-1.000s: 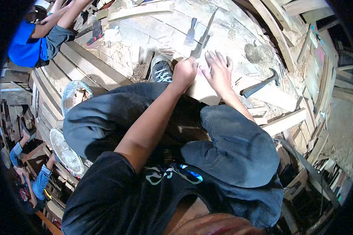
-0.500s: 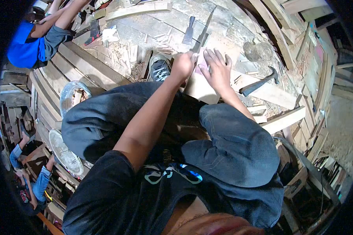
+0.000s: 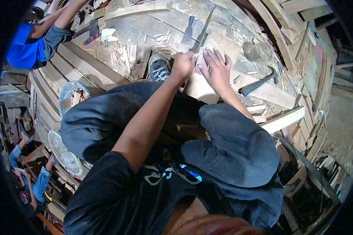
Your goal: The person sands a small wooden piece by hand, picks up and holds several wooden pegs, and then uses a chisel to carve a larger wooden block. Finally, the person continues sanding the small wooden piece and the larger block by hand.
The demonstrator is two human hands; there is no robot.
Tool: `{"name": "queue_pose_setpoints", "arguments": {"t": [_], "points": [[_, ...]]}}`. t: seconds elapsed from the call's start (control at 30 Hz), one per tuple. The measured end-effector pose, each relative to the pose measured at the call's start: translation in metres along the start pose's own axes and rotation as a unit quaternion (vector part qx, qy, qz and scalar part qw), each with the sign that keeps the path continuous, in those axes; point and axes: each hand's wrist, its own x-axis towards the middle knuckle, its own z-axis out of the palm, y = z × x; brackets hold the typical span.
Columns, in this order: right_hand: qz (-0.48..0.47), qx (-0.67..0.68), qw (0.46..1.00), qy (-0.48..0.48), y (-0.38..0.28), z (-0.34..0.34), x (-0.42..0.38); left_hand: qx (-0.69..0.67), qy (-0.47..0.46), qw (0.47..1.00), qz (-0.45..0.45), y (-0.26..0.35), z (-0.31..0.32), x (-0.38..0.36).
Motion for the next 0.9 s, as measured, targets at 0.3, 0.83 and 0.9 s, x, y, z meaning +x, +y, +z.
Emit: {"name": "queue_pose_setpoints", "arguments": {"t": [0.3,0.83,0.9], "points": [[-0.015,-0.027,1.0,0.007,-0.002,-0.002,0.0,0.026,0.02,0.999,0.015,0.006,0.003,0.007],[0.0,0.012,1.0,0.027,-0.001,0.0,-0.006,-0.054,0.041,0.998,0.018,0.013,-0.005,-0.003],[0.005,0.012,1.0,0.018,-0.002,-0.002,-0.005,-0.037,0.072,0.996,0.024,0.014,-0.001,-0.006]]}}
